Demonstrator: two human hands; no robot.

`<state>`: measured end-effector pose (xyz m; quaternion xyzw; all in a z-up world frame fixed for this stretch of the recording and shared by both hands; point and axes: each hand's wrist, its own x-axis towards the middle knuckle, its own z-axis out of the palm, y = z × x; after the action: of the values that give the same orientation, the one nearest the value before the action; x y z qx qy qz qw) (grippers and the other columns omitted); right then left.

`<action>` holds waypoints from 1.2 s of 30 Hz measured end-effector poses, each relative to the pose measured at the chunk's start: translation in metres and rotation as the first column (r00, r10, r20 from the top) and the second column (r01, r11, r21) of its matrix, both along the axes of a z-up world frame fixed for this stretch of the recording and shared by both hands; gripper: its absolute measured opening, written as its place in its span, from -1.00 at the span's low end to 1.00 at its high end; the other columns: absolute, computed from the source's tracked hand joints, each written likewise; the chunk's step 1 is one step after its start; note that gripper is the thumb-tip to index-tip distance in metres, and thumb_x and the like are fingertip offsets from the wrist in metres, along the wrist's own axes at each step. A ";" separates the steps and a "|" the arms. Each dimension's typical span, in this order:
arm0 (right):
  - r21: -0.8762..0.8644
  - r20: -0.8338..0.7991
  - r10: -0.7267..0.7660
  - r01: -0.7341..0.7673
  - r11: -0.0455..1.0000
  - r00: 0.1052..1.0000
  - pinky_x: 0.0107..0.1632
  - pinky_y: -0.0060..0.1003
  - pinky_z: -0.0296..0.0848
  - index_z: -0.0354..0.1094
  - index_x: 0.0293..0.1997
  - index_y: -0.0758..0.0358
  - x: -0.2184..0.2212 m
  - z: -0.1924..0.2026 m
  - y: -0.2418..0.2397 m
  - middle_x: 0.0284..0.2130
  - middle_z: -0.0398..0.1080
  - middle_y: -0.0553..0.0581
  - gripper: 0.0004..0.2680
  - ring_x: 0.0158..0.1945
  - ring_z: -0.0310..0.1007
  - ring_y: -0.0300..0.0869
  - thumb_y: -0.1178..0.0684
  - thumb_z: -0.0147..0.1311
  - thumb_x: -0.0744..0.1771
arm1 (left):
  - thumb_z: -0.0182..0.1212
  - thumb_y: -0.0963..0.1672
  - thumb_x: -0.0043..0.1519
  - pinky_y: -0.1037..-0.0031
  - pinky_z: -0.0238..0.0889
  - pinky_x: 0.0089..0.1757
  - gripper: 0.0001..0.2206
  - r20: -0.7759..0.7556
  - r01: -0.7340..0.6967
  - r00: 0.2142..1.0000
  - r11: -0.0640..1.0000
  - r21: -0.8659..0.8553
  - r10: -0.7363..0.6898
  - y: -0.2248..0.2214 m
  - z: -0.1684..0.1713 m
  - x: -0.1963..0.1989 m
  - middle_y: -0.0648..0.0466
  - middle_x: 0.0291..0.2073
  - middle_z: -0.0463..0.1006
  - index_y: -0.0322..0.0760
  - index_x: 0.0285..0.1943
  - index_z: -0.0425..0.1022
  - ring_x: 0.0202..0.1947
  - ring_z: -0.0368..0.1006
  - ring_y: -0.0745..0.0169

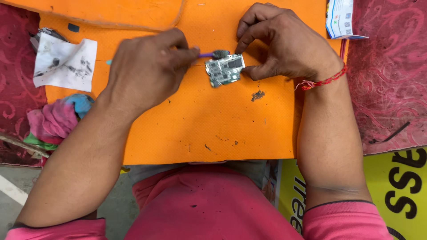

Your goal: The person cleans a mobile phone circuit board with a toothbrush and a cloth on an orange workbench.

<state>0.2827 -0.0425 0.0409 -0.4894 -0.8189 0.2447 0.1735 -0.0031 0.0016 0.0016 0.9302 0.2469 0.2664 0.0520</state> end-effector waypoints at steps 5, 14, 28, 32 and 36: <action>0.009 0.030 -0.010 0.010 1.000 1.000 0.03 -0.28 0.42 0.55 -0.13 0.21 0.015 -0.002 -0.002 -0.05 0.38 0.05 -0.70 0.02 0.40 -0.13 0.12 0.42 0.11 | 0.32 -0.14 0.26 0.26 0.34 -0.43 -0.90 -0.018 0.095 0.995 0.991 -0.098 -0.097 -0.006 0.007 0.005 0.16 -0.33 0.57 -0.05 -0.13 0.73 -0.43 0.52 0.08; 0.033 0.001 0.035 -0.035 0.999 0.999 0.13 -0.23 0.35 0.59 -0.10 0.14 0.010 -0.001 -0.002 -0.04 0.34 0.06 -0.64 0.12 0.33 -0.09 -0.07 0.53 0.10 | 0.29 -0.14 0.32 0.28 0.33 -0.46 -0.88 -0.007 0.055 0.998 0.996 -0.064 -0.056 -0.013 0.001 0.014 0.15 -0.33 0.56 -0.06 -0.06 0.72 -0.45 0.52 0.13; -0.007 -0.008 -0.042 0.041 0.999 0.999 0.01 -0.27 0.36 0.59 -0.10 0.14 0.018 -0.006 0.002 -0.10 0.36 0.01 -0.68 0.01 0.37 -0.16 0.00 0.51 0.12 | 0.32 -0.17 0.29 0.34 0.36 -0.40 -0.82 -0.043 0.060 0.997 0.998 0.019 -0.059 -0.007 0.008 0.004 0.19 -0.28 0.56 0.02 -0.01 0.73 -0.40 0.52 0.16; -0.011 -0.021 -0.047 0.047 0.999 0.999 0.05 -0.26 0.36 0.59 -0.11 0.15 0.019 -0.007 -0.002 -0.08 0.35 0.04 -0.66 0.03 0.36 -0.14 0.00 0.51 0.11 | 0.34 -0.17 0.28 0.34 0.35 -0.41 -0.84 -0.039 0.017 0.999 1.000 0.016 -0.016 -0.013 0.003 0.013 0.18 -0.30 0.55 -0.01 -0.01 0.73 -0.40 0.52 0.18; 0.137 -0.008 0.048 -0.046 0.990 0.999 0.10 -0.17 0.33 0.56 -0.13 0.22 0.011 -0.005 -0.001 -0.09 0.35 0.11 -0.66 0.05 0.33 -0.03 0.03 0.49 0.09 | 0.34 -0.16 0.25 0.34 0.36 -0.39 -0.85 -0.024 0.084 0.996 0.996 0.019 -0.083 -0.014 0.006 0.012 0.17 -0.30 0.56 -0.06 -0.05 0.72 -0.37 0.53 0.19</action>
<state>0.2941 -0.0430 0.0362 -0.4555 -0.8440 0.1950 0.2054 0.0085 -0.0127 0.0072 0.9433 0.2058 0.2556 0.0507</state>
